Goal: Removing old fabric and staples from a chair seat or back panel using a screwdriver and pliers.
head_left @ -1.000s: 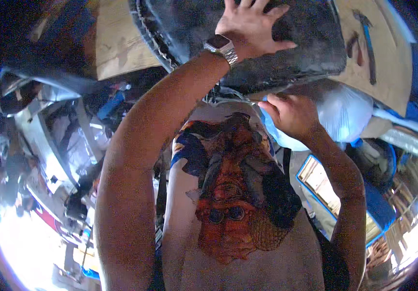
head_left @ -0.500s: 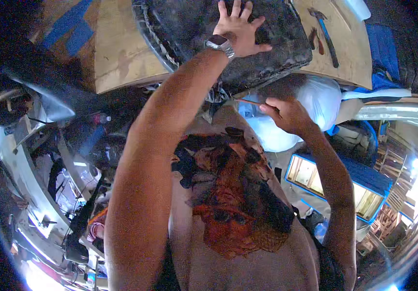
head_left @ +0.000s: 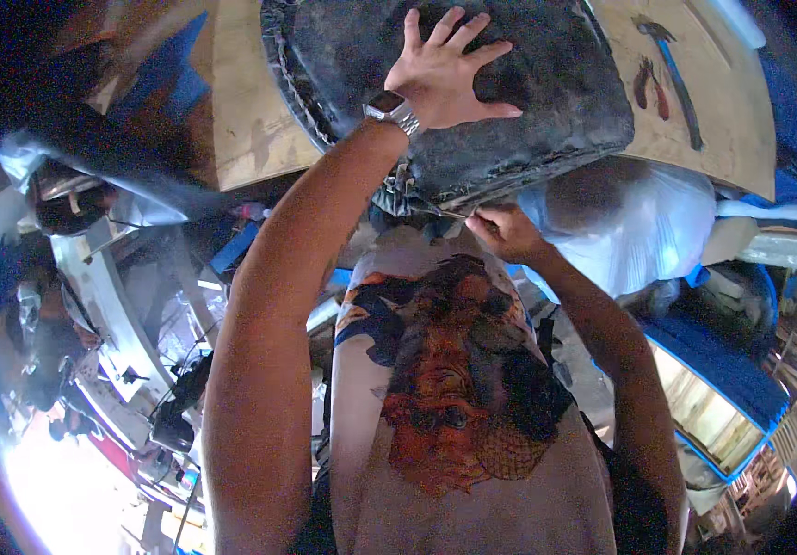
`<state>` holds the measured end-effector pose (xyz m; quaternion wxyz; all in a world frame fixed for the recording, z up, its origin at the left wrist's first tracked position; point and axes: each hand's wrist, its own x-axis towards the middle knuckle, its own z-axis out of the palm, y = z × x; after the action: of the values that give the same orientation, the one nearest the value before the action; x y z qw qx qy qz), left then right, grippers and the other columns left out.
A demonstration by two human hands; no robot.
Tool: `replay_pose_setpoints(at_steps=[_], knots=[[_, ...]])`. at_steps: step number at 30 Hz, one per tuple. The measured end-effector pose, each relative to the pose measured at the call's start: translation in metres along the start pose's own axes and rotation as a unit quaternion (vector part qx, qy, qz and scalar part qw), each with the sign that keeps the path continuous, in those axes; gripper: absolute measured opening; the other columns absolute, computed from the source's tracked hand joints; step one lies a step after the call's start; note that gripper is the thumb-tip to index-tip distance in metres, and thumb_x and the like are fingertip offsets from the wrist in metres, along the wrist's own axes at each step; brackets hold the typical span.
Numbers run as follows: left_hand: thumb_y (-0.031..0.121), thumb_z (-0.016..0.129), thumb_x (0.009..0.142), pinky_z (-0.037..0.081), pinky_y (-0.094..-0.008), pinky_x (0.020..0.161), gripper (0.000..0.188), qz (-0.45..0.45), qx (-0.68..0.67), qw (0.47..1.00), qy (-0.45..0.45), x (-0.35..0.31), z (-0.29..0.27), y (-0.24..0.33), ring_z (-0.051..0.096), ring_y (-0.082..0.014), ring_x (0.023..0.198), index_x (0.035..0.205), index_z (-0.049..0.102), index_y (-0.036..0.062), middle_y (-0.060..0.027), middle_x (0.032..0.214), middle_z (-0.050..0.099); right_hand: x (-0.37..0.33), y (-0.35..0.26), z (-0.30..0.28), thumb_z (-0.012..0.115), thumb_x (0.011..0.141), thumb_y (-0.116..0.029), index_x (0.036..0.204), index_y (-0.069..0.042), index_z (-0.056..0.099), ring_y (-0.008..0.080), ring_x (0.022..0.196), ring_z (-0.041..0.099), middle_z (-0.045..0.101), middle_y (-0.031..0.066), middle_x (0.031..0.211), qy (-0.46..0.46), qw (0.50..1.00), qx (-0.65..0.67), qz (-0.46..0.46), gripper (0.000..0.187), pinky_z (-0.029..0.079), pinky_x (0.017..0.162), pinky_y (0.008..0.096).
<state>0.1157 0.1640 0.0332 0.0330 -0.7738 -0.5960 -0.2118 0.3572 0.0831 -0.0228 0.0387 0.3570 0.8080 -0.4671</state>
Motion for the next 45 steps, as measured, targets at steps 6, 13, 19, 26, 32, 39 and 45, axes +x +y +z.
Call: replay_pose_setpoints(at_steps=[6, 13, 19, 26, 32, 39, 45], knots=[[0.075, 0.049, 0.075, 0.006, -0.0597, 0.112, 0.086, -0.006, 0.136, 0.989, -0.055, 0.001, -0.005, 0.012, 0.015, -0.0322, 0.141, 0.142, 0.038, 0.0209, -0.0121, 0.152, 0.022, 0.031, 0.063, 0.063, 0.065, 0.082, -0.034, 0.097, -0.007, 0.068, 0.0380, 0.094, 0.059, 0.066, 0.0142, 0.098, 0.184, 0.966, -0.106, -0.145, 0.031, 0.042, 0.088, 0.0496], [0.073, 0.052, 0.075, 0.014, -0.0596, 0.110, 0.080, -0.050, 0.009, 0.989, -0.139, 0.010, -0.017, 0.001, 0.023, -0.0321, 0.138, 0.138, 0.043, 0.0243, -0.0113, 0.148, 0.030, -0.012, -0.023, -0.012, 0.061, 0.086, -0.024, 0.078, -0.007, 0.059, 0.0339, 0.069, 0.059, 0.059, 0.0130, 0.074, 0.137, 0.976, -0.128, -0.112, 0.019, 0.047, 0.062, 0.0428], [0.067, 0.058, 0.075, 0.029, -0.0537, 0.105, 0.064, -0.001, -0.031, 0.999, 0.022, 0.019, -0.002, -0.039, 0.041, -0.0314, 0.128, 0.125, 0.057, 0.0271, -0.0094, 0.137, 0.047, -0.038, -0.046, -0.018, 0.066, 0.083, -0.025, 0.070, -0.005, 0.053, 0.0339, 0.060, 0.056, 0.052, 0.0129, 0.063, 0.149, 0.973, -0.174, -0.020, 0.028, 0.044, 0.054, 0.0413], [0.072, 0.058, 0.072, 0.041, -0.0456, 0.098, 0.076, -0.137, -0.131, 0.982, 0.015, 0.039, -0.023, -0.199, 0.056, -0.0352, 0.112, 0.126, 0.056, 0.0187, -0.0153, 0.120, 0.060, -0.072, -0.146, -0.037, 0.059, 0.087, -0.033, 0.082, -0.008, 0.060, 0.0336, 0.067, 0.061, 0.062, 0.0140, 0.075, 0.082, 0.927, -0.258, 0.260, 0.026, 0.048, 0.059, 0.0442], [0.076, 0.058, 0.068, 0.042, -0.0452, 0.098, 0.093, -0.229, -0.152, 0.949, -0.156, 0.060, -0.010, -0.205, 0.054, -0.0371, 0.116, 0.130, 0.051, 0.0072, -0.0188, 0.124, 0.058, -0.068, -0.214, 0.009, 0.057, 0.090, -0.030, 0.096, -0.009, 0.061, 0.0336, 0.074, 0.064, 0.066, 0.0148, 0.084, 0.060, 0.935, -0.100, 0.335, 0.022, 0.051, 0.060, 0.0437], [0.079, 0.061, 0.062, 0.039, -0.0450, 0.102, 0.108, -0.287, -0.145, 0.935, -0.149, 0.038, -0.020, -0.217, 0.052, -0.0381, 0.118, 0.128, 0.048, -0.0058, -0.0269, 0.125, 0.054, -0.033, -0.145, 0.032, 0.060, 0.093, -0.027, 0.092, -0.004, 0.054, 0.0121, 0.061, 0.055, 0.058, 0.0026, 0.072, 0.346, 0.793, 0.418, 0.277, 0.023, 0.042, 0.049, 0.0269], [0.066, 0.063, 0.075, 0.040, -0.0437, 0.099, 0.090, -0.350, -0.091, 0.925, -0.117, -0.068, -0.035, -0.170, 0.052, -0.0430, 0.115, 0.124, 0.050, -0.0083, -0.0267, 0.121, 0.057, -0.018, -0.069, -0.002, 0.062, 0.091, -0.028, 0.085, -0.007, 0.050, 0.0060, 0.057, 0.042, 0.045, -0.0025, 0.066, 0.399, 0.803, 0.390, 0.211, 0.025, 0.037, 0.053, 0.0220]])
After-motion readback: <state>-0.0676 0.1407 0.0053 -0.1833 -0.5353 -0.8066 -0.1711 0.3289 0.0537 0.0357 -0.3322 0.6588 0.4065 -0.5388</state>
